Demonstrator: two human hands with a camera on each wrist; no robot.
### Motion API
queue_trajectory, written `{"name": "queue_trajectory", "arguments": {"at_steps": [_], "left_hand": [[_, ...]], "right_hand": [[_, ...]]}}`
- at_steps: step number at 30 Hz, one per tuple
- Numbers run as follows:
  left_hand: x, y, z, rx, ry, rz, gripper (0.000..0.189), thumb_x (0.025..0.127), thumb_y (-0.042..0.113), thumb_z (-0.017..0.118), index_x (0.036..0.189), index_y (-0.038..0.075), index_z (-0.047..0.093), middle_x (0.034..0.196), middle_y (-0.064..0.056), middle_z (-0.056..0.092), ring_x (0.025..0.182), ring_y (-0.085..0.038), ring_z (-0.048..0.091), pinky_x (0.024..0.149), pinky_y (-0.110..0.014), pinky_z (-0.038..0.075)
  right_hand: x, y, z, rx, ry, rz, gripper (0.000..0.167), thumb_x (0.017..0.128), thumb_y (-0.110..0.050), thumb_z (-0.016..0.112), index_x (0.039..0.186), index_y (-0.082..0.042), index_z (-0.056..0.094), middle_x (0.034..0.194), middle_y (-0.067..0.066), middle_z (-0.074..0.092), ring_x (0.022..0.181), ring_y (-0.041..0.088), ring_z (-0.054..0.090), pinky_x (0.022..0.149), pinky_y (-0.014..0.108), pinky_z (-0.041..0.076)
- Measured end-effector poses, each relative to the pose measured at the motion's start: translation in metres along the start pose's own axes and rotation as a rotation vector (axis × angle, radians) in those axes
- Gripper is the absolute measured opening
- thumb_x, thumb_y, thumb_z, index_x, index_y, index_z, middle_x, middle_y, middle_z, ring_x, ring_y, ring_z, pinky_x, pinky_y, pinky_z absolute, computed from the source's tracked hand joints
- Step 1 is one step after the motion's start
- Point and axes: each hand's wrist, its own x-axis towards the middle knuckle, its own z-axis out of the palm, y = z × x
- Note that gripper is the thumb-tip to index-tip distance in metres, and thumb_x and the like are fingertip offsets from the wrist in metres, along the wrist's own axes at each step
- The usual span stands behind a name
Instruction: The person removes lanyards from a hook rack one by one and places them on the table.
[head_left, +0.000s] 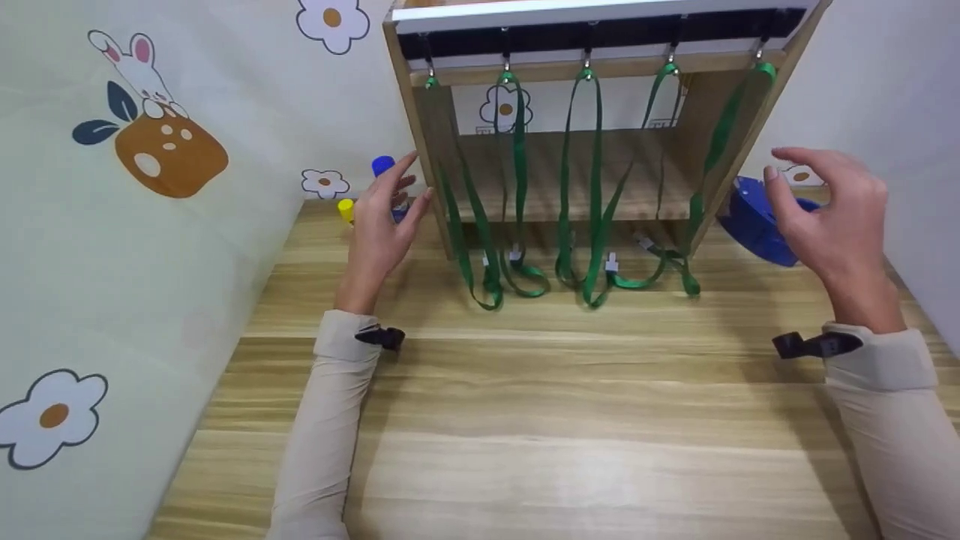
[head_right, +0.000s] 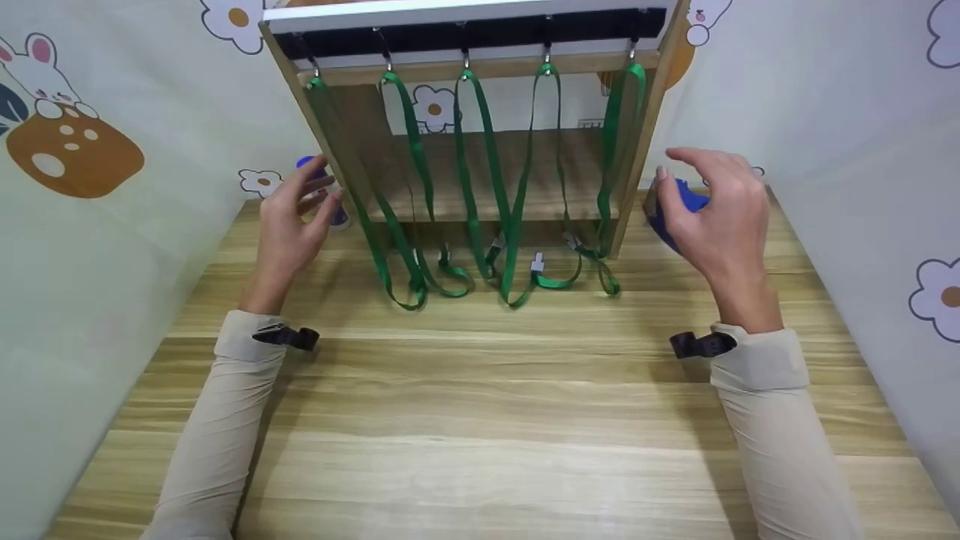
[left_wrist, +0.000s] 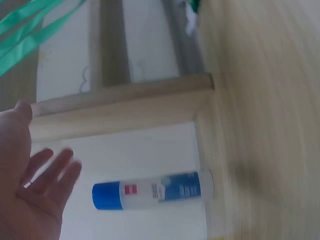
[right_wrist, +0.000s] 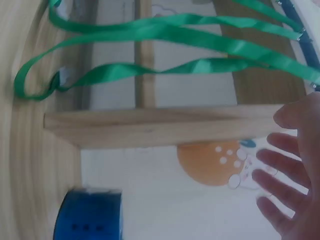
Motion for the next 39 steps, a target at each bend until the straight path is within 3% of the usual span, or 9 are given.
{"name": "queue_trajectory", "arguments": {"at_steps": [3, 5, 9, 13, 16, 24, 28, 36, 39], "left_hand": [[0.005, 0.0, 0.007, -0.135, 0.014, -0.017, 0.055, 0.105, 0.03, 0.074, 0.156, 0.015, 0.058, 0.156, -0.005, 0.064, 0.129, -0.021, 0.073, 0.102, -0.043, 0.065], [0.007, -0.001, 0.012, -0.176, 0.015, -0.042, 0.055, 0.105, 0.028, 0.074, 0.156, 0.014, 0.057, 0.155, -0.006, 0.065, 0.128, -0.021, 0.074, 0.101, -0.042, 0.065], [0.008, 0.001, 0.021, -0.2, 0.011, -0.076, 0.055, 0.106, 0.023, 0.072, 0.157, 0.012, 0.055, 0.153, -0.009, 0.067, 0.129, -0.025, 0.073, 0.103, -0.041, 0.064], [0.006, 0.01, 0.021, -0.199, 0.004, -0.076, 0.054, 0.106, 0.017, 0.072, 0.157, 0.01, 0.056, 0.152, -0.013, 0.067, 0.129, -0.029, 0.073, 0.105, -0.042, 0.063], [0.004, 0.02, 0.017, -0.204, -0.003, -0.078, 0.053, 0.106, 0.014, 0.071, 0.157, 0.009, 0.056, 0.151, -0.013, 0.067, 0.129, -0.031, 0.073, 0.105, -0.039, 0.063], [0.0, 0.028, 0.011, -0.203, -0.004, -0.098, 0.053, 0.106, 0.014, 0.071, 0.157, 0.009, 0.056, 0.151, -0.014, 0.068, 0.129, -0.031, 0.073, 0.108, -0.041, 0.062], [0.0, 0.027, 0.011, -0.208, 0.0, -0.094, 0.053, 0.106, 0.013, 0.071, 0.156, 0.009, 0.057, 0.151, -0.014, 0.068, 0.129, -0.031, 0.073, 0.108, -0.043, 0.062], [-0.003, 0.028, 0.011, -0.223, -0.007, -0.106, 0.05, 0.106, 0.013, 0.07, 0.155, 0.007, 0.058, 0.15, -0.015, 0.068, 0.129, -0.031, 0.073, 0.107, -0.051, 0.062], [-0.001, 0.029, 0.01, -0.215, -0.008, -0.122, 0.05, 0.107, 0.015, 0.07, 0.154, 0.008, 0.058, 0.149, -0.014, 0.069, 0.129, -0.029, 0.073, 0.106, -0.047, 0.063]], "right_hand": [[0.003, -0.014, 0.004, 0.139, -0.019, 0.032, 0.029, 0.105, -0.029, 0.071, 0.127, -0.011, 0.081, 0.124, 0.01, 0.081, 0.106, 0.002, 0.073, 0.098, 0.011, 0.051], [0.005, -0.021, 0.008, 0.254, -0.046, 0.068, 0.028, 0.106, -0.025, 0.071, 0.127, -0.008, 0.079, 0.12, 0.005, 0.082, 0.098, -0.004, 0.071, 0.091, 0.01, 0.054], [0.007, -0.022, 0.016, 0.513, -0.058, 0.113, 0.028, 0.105, -0.015, 0.07, 0.127, 0.003, 0.075, 0.118, 0.001, 0.08, 0.095, 0.011, 0.074, 0.082, 0.014, 0.059], [0.005, -0.015, 0.027, 0.774, -0.062, 0.103, 0.026, 0.105, -0.006, 0.067, 0.123, 0.012, 0.071, 0.122, 0.012, 0.076, 0.101, 0.022, 0.068, 0.073, 0.017, 0.06], [0.004, -0.011, 0.031, 0.879, -0.086, 0.1, 0.024, 0.102, -0.001, 0.069, 0.12, 0.016, 0.07, 0.124, 0.015, 0.074, 0.113, 0.026, 0.065, 0.082, 0.017, 0.061], [0.006, -0.015, 0.031, 0.811, -0.096, 0.257, 0.027, 0.098, -0.007, 0.079, 0.12, 0.008, 0.076, 0.126, 0.008, 0.075, 0.13, 0.024, 0.062, 0.109, 0.02, 0.057], [0.007, -0.021, 0.031, 0.726, -0.088, 0.292, 0.027, 0.098, -0.012, 0.081, 0.12, 0.003, 0.079, 0.125, 0.004, 0.078, 0.13, 0.018, 0.067, 0.108, 0.017, 0.056], [0.018, -0.037, 0.03, 0.862, -0.039, 0.249, 0.028, 0.094, -0.004, 0.083, 0.116, 0.012, 0.077, 0.13, 0.01, 0.079, 0.124, 0.02, 0.073, 0.097, 0.016, 0.06], [0.021, -0.044, 0.03, 0.732, -0.052, 0.246, 0.029, 0.095, -0.01, 0.083, 0.117, 0.008, 0.078, 0.132, 0.008, 0.078, 0.124, 0.018, 0.073, 0.098, 0.016, 0.06]]}}
